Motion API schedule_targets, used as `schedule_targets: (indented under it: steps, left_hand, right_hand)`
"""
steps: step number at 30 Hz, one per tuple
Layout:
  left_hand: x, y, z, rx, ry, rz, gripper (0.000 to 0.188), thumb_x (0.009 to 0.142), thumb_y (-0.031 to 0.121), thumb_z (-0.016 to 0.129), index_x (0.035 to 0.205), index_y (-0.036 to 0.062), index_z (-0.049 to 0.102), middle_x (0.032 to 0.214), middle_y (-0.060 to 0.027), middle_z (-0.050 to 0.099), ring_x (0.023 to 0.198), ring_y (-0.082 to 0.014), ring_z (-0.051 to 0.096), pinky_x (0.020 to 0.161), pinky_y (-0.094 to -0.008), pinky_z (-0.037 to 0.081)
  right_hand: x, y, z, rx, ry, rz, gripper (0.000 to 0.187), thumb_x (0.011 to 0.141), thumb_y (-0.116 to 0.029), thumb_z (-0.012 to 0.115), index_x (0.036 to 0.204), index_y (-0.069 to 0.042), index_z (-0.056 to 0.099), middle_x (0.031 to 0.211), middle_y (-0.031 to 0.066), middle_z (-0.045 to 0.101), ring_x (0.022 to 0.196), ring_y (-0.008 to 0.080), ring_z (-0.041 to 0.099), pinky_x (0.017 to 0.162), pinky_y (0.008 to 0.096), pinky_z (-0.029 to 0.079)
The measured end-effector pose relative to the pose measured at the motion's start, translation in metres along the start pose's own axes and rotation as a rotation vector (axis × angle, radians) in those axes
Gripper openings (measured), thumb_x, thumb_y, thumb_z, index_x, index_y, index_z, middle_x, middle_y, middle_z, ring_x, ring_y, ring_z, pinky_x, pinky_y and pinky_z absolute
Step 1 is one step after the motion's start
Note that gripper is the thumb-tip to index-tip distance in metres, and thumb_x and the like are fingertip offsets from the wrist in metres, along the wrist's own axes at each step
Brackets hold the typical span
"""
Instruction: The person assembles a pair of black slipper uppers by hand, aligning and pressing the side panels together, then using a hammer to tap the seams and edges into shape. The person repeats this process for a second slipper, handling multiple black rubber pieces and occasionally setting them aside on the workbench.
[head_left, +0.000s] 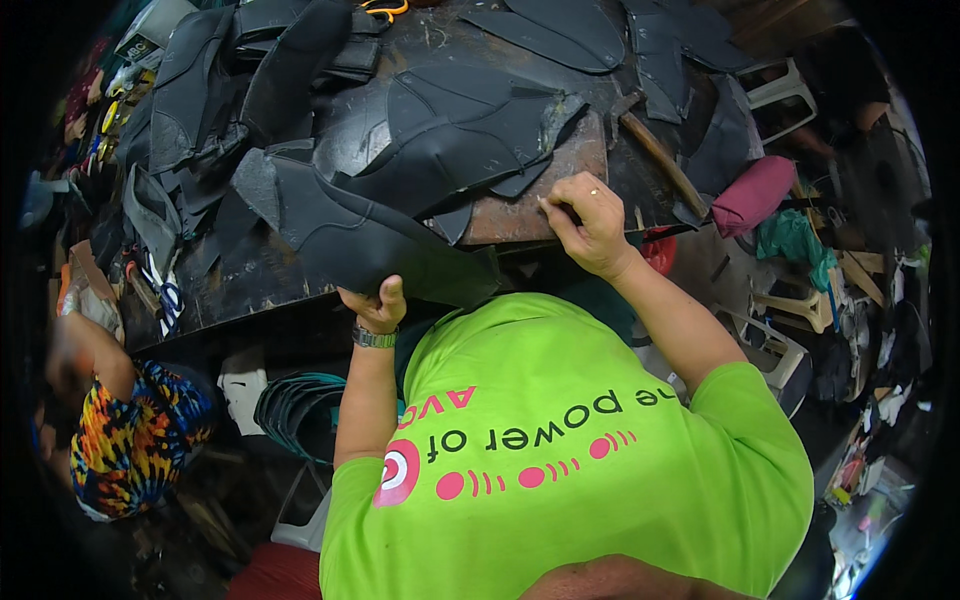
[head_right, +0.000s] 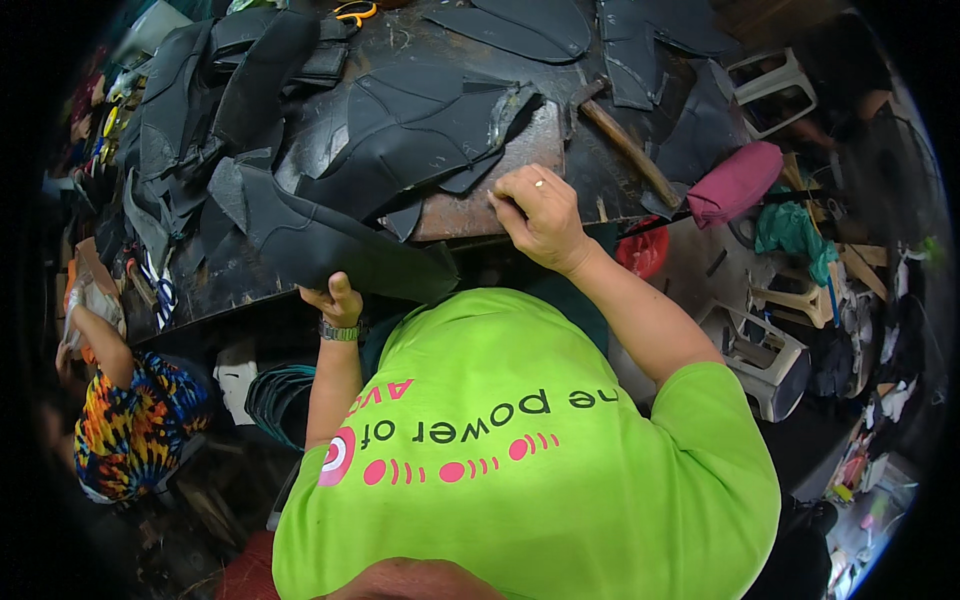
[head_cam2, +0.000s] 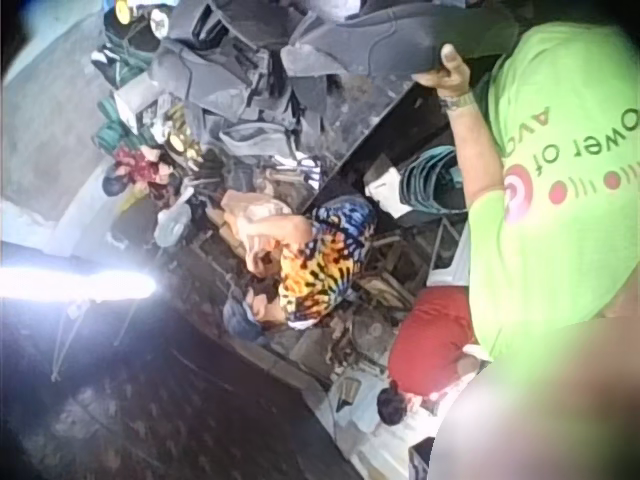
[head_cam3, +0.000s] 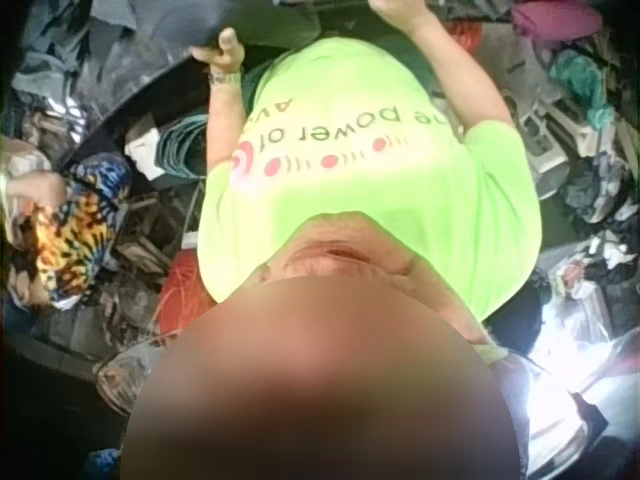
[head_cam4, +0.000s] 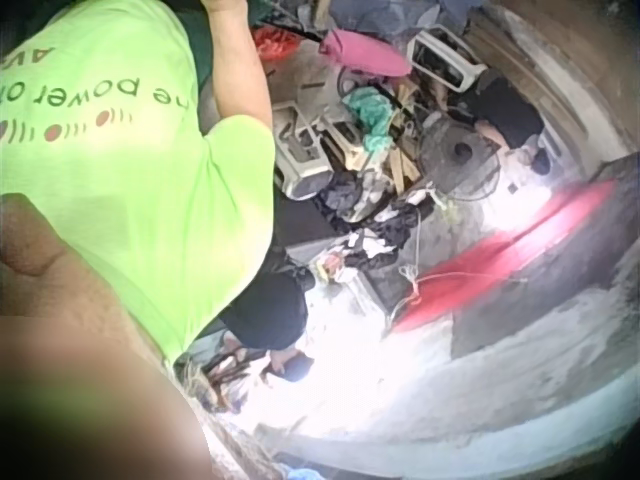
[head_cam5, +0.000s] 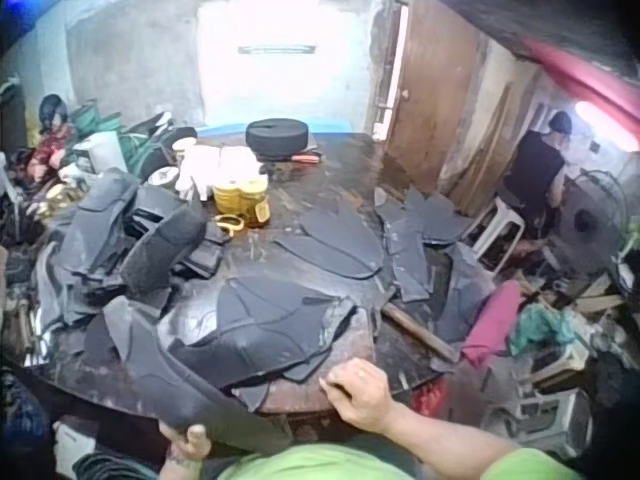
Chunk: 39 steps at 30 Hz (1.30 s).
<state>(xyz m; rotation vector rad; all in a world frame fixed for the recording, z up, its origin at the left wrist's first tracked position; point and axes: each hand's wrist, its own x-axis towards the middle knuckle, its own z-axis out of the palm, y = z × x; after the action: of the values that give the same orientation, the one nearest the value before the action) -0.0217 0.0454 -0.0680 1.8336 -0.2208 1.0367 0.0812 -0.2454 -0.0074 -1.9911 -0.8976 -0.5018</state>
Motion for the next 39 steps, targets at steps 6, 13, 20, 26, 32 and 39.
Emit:
schedule_targets:
  steps: [6, 13, 20, 26, 32, 39]
  left_hand:
    - [0.0, 0.0, 0.009, -0.107, 0.12, -0.069, 0.041, 0.094, 0.039, 0.07, 0.094, -0.0023, 0.069, 0.091, -0.0109, 0.07, 0.082, -0.0246, 0.067, 0.078, -0.0348, 0.05]
    - [0.008, 0.006, 0.005, -0.028, 0.046, -0.071, 0.035, 0.091, 0.032, 0.071, 0.092, -0.0026, 0.071, 0.087, -0.0103, 0.072, 0.078, -0.0257, 0.069, 0.076, -0.0356, 0.052]
    - [0.008, 0.004, 0.007, -0.038, 0.061, -0.079, 0.033, 0.09, 0.03, 0.072, 0.095, -0.0028, 0.071, 0.089, -0.0107, 0.072, 0.08, -0.0254, 0.069, 0.077, -0.0361, 0.052]
    - [0.005, 0.005, 0.005, -0.079, 0.054, -0.106, 0.043, 0.097, 0.038, 0.063, 0.104, -0.0048, 0.067, 0.099, -0.0104, 0.071, 0.087, -0.0204, 0.066, 0.079, -0.0333, 0.05]
    - [-0.003, -0.002, -0.001, -0.145, 0.064, -0.137, 0.042, 0.097, 0.035, 0.063, 0.109, -0.0045, 0.067, 0.106, -0.0105, 0.07, 0.093, -0.0203, 0.065, 0.083, -0.0325, 0.05]
    - [-0.042, -0.022, -0.019, -0.231, 0.301, -0.282, 0.042, 0.103, 0.031, 0.054, 0.125, -0.0036, 0.049, 0.123, -0.0196, 0.062, 0.106, -0.026, 0.064, 0.095, -0.0433, 0.053]
  right_hand:
    - [0.0, -0.001, 0.0, -0.005, 0.015, 0.007, 0.018, 0.077, 0.004, 0.073, 0.085, -0.004, 0.059, 0.077, 0.0105, 0.061, 0.069, 0.0294, 0.061, 0.063, 0.036, 0.049]
    - [-0.003, -0.002, 0.003, -0.009, 0.052, 0.018, 0.017, 0.077, 0.004, 0.072, 0.085, -0.003, 0.059, 0.079, 0.0106, 0.061, 0.071, 0.0297, 0.061, 0.065, 0.0363, 0.05]
    - [-0.003, -0.002, 0.003, -0.01, 0.057, 0.002, 0.017, 0.076, 0.005, 0.071, 0.085, -0.003, 0.059, 0.08, 0.0108, 0.061, 0.073, 0.0302, 0.061, 0.066, 0.0363, 0.05]
    - [-0.001, -0.003, 0.002, -0.035, 0.04, -0.018, 0.016, 0.077, 0.003, 0.071, 0.086, -0.004, 0.061, 0.08, 0.0106, 0.062, 0.072, 0.0298, 0.061, 0.066, 0.0368, 0.05]
    - [0.001, -0.003, 0.002, -0.058, 0.054, -0.044, 0.015, 0.078, 0.001, 0.073, 0.09, -0.003, 0.064, 0.081, 0.0101, 0.063, 0.073, 0.0294, 0.061, 0.066, 0.0364, 0.05]
    - [0.0, -0.003, 0.001, -0.009, 0.014, 0.016, 0.015, 0.077, 0.0, 0.073, 0.088, -0.004, 0.064, 0.082, 0.0105, 0.064, 0.074, 0.0294, 0.063, 0.068, 0.0374, 0.051]
